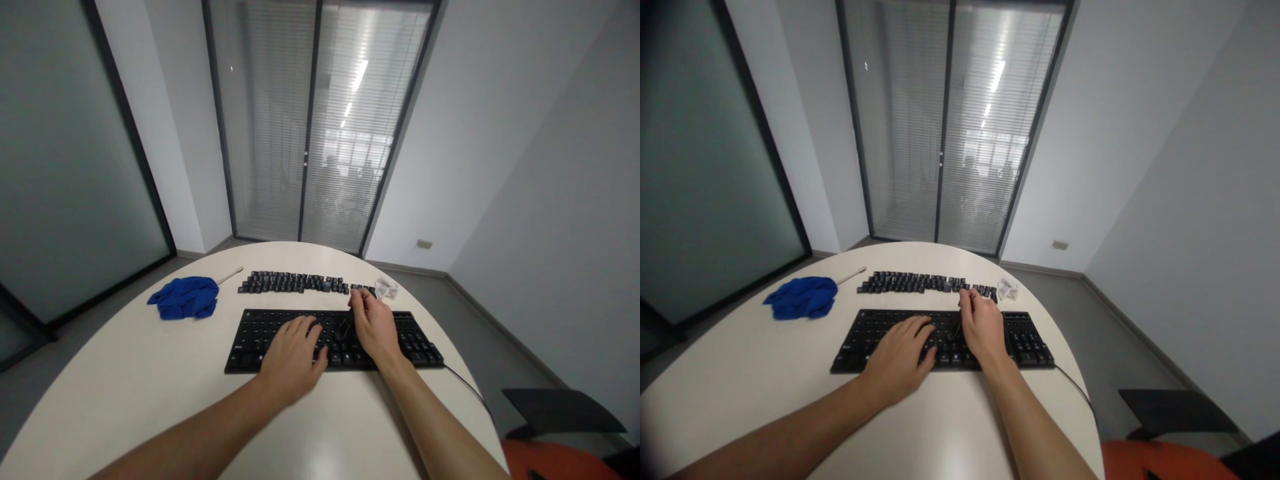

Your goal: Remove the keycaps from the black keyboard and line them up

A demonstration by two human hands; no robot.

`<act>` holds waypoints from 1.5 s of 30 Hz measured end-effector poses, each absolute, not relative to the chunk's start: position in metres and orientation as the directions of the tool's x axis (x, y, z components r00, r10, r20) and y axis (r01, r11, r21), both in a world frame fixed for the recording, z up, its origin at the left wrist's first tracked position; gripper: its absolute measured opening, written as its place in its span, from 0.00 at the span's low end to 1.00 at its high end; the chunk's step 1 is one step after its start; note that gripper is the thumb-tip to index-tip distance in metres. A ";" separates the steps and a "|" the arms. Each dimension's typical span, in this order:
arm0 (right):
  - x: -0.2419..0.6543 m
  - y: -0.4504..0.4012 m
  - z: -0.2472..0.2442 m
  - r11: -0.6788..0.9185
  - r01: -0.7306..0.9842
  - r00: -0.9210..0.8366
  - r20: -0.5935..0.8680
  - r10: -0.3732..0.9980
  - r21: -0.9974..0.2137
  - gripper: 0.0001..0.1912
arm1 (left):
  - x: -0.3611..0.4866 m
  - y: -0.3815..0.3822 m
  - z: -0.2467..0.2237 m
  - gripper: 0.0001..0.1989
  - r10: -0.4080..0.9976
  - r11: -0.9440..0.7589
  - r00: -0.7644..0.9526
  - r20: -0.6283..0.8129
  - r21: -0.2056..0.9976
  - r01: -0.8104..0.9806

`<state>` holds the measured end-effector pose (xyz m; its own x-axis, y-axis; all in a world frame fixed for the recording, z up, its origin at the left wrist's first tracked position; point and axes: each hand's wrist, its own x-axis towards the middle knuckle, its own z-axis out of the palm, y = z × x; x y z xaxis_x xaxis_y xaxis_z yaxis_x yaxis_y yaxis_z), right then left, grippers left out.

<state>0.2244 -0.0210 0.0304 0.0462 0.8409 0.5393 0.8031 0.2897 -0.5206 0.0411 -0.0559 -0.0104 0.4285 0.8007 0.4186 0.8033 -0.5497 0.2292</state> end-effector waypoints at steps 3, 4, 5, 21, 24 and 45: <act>0.224 -0.021 0.030 0.274 0.798 0.052 0.514 0.856 -0.536 0.22 | 0.043 -0.058 -0.008 0.15 0.800 -0.542 0.423 0.426 0.209 0.814; 0.224 -0.021 0.030 0.275 0.796 0.047 0.508 0.860 -0.539 0.22 | 0.043 -0.058 -0.007 0.15 0.800 -0.538 0.421 0.427 0.201 0.818; 0.223 -0.021 0.030 0.278 0.794 0.041 0.505 0.862 -0.540 0.22 | 0.044 -0.059 -0.006 0.15 0.802 -0.532 0.418 0.427 0.193 0.824; 0.219 -0.025 0.030 0.294 0.784 0.038 0.514 0.857 -0.548 0.21 | 0.041 -0.058 -0.002 0.11 0.807 -0.522 0.429 0.405 0.153 0.839; 0.218 -0.025 0.030 0.298 0.785 0.039 0.522 0.852 -0.544 0.21 | 0.041 -0.058 -0.003 0.11 0.808 -0.523 0.425 0.408 0.162 0.837; 0.210 -0.029 0.027 0.305 0.842 0.002 0.569 0.822 -0.444 0.19 | 0.040 -0.059 -0.004 0.12 0.803 -0.523 0.432 0.411 0.140 0.840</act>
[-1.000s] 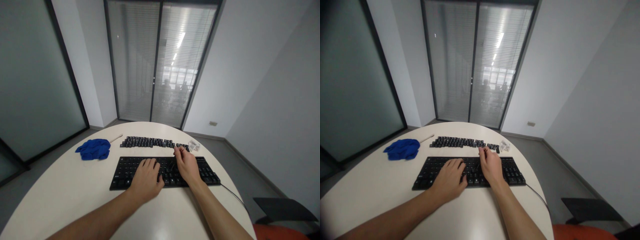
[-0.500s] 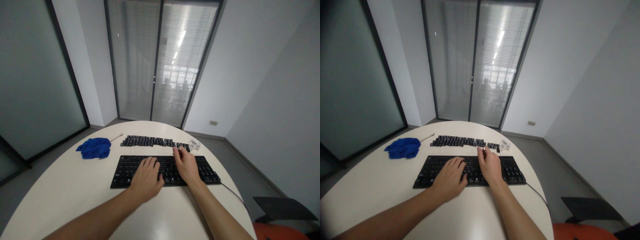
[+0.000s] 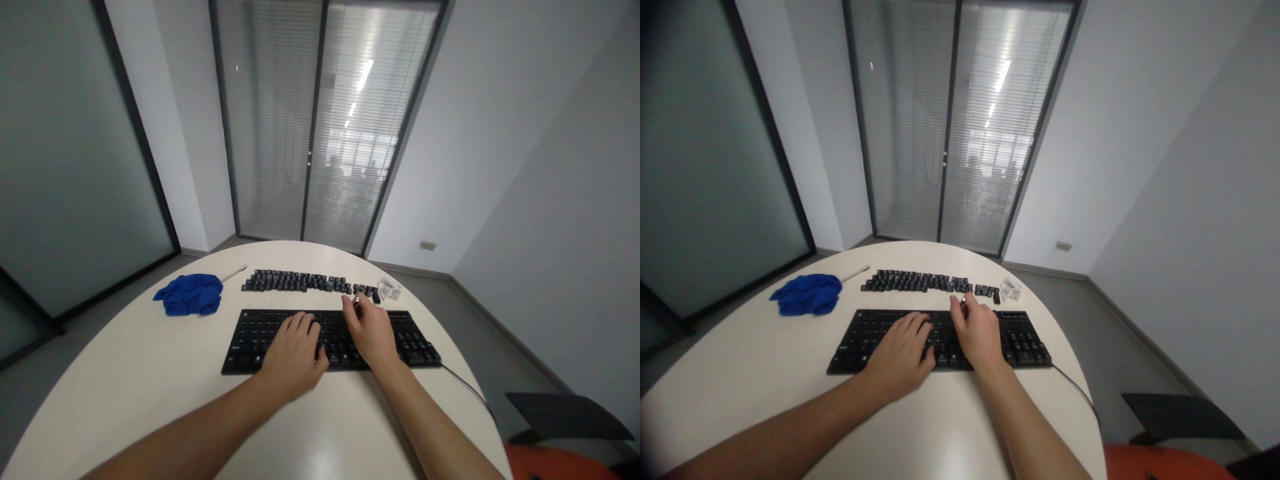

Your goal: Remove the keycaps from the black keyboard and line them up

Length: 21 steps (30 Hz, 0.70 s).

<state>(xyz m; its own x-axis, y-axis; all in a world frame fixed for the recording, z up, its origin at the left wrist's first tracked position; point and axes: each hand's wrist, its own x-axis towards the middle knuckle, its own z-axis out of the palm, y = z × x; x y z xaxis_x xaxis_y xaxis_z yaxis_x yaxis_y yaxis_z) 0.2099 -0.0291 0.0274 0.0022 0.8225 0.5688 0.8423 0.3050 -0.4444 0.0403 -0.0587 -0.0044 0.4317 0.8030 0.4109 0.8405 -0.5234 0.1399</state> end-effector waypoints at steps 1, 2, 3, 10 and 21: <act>0.210 -0.029 0.027 0.303 0.842 0.003 0.565 0.825 -0.447 0.19 | 0.040 -0.059 -0.005 0.12 0.803 -0.523 0.430 0.412 0.141 0.841; 0.211 -0.028 0.027 0.299 0.840 0.007 0.560 0.828 -0.453 0.19 | 0.040 -0.058 -0.005 0.12 0.804 -0.522 0.429 0.413 0.143 0.841; 0.211 -0.028 0.027 0.294 0.838 0.011 0.553 0.833 -0.459 0.19 | 0.040 -0.058 -0.005 0.12 0.804 -0.522 0.428 0.413 0.146 0.841; 0.214 -0.027 0.027 0.267 0.848 0.022 0.533 0.846 -0.459 0.18 | 0.040 -0.058 -0.004 0.12 0.803 -0.528 0.431 0.411 0.158 0.834; 0.207 -0.030 0.024 0.300 0.891 -0.077 0.540 0.838 -0.340 0.18 | 0.041 -0.059 -0.001 0.11 0.813 -0.521 0.429 0.392 0.164 0.838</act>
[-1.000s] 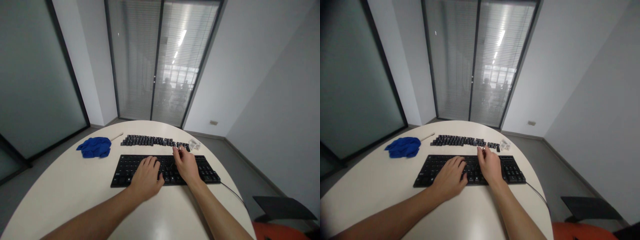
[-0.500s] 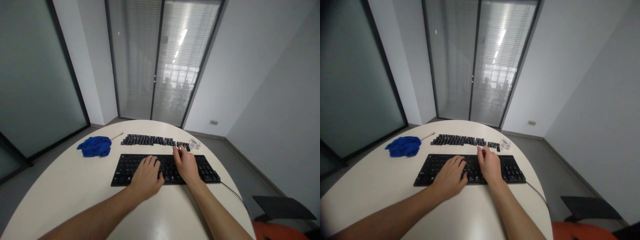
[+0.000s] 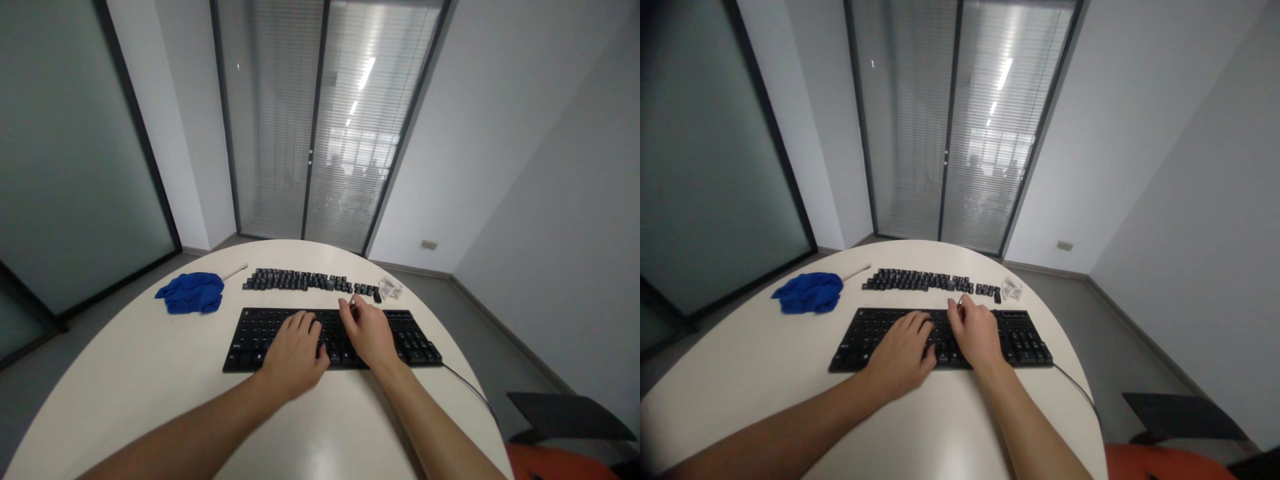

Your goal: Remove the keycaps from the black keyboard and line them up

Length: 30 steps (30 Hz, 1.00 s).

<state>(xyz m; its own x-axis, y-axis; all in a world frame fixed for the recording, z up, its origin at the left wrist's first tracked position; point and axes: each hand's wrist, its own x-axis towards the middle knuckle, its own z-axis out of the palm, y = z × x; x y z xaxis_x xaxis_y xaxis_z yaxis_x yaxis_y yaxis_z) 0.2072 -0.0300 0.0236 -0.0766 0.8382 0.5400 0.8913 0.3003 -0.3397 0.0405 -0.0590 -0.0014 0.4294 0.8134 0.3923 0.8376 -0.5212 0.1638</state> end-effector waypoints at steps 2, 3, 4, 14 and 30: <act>0.205 -0.033 0.025 0.362 0.901 -0.178 0.558 0.810 -0.239 0.17 | 0.040 -0.058 -0.002 0.12 0.811 -0.523 0.431 0.395 0.161 0.837; 0.205 -0.034 0.027 0.403 0.894 -0.235 0.559 0.795 -0.196 0.17 | 0.040 -0.058 -0.003 0.13 0.810 -0.524 0.431 0.397 0.160 0.837; 0.205 -0.035 0.028 0.443 0.881 -0.290 0.554 0.781 -0.164 0.17 | 0.040 -0.058 -0.003 0.13 0.810 -0.524 0.432 0.398 0.159 0.837; 0.223 -0.020 0.025 0.336 0.778 -0.095 0.428 0.899 -0.532 0.19 | 0.039 -0.059 -0.002 0.17 0.794 -0.546 0.449 0.410 0.156 0.823; 0.228 -0.008 0.010 0.354 0.549 -0.079 0.374 0.924 -0.757 0.19 | 0.038 -0.059 -0.002 0.17 0.793 -0.555 0.458 0.400 0.168 0.814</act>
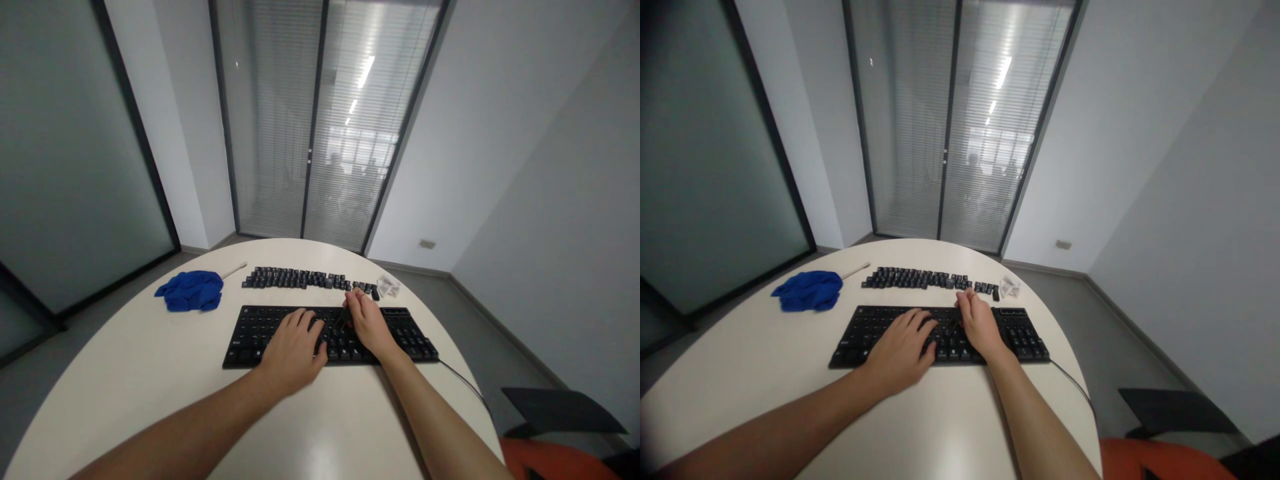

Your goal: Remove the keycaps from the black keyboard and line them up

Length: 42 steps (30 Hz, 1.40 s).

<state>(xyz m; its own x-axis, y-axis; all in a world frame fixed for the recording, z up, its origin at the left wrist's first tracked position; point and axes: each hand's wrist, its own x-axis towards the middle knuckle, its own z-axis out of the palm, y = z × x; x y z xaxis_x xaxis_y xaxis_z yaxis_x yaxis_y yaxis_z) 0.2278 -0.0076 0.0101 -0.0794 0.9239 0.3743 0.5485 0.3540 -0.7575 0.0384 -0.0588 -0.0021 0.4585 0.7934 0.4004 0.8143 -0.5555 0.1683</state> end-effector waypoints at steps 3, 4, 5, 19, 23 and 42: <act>0.227 -0.007 0.010 0.353 0.554 -0.068 0.382 0.922 -0.754 0.20 | 0.039 -0.059 -0.002 0.16 0.791 -0.555 0.455 0.409 0.167 0.815; 0.226 -0.007 0.010 0.352 0.555 -0.064 0.383 0.921 -0.754 0.20 | 0.039 -0.059 -0.003 0.16 0.789 -0.556 0.455 0.412 0.164 0.815; 0.226 -0.007 0.010 0.349 0.553 -0.061 0.381 0.922 -0.756 0.19 | 0.039 -0.059 -0.003 0.16 0.788 -0.557 0.456 0.414 0.162 0.815; 0.227 -0.002 0.006 0.313 0.486 -0.010 0.353 0.936 -0.816 0.20 | 0.038 -0.059 -0.004 0.17 0.789 -0.557 0.459 0.409 0.160 0.815; 0.227 -0.002 0.006 0.306 0.476 0.002 0.349 0.937 -0.825 0.21 | 0.037 -0.058 -0.005 0.18 0.787 -0.561 0.454 0.418 0.176 0.809; 0.224 -0.013 0.014 0.307 0.374 0.022 0.339 0.941 -0.875 0.21 | 0.034 -0.052 -0.002 0.11 0.778 -0.609 0.415 0.472 0.402 0.684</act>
<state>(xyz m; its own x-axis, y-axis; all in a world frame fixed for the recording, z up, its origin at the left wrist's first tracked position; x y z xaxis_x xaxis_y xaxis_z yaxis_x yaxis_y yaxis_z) 0.2236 -0.0131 0.0136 0.0221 0.9406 0.3388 0.3739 0.3065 -0.8754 0.0336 -0.0524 -0.0018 0.4148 0.7779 0.4721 0.6839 -0.6088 0.4021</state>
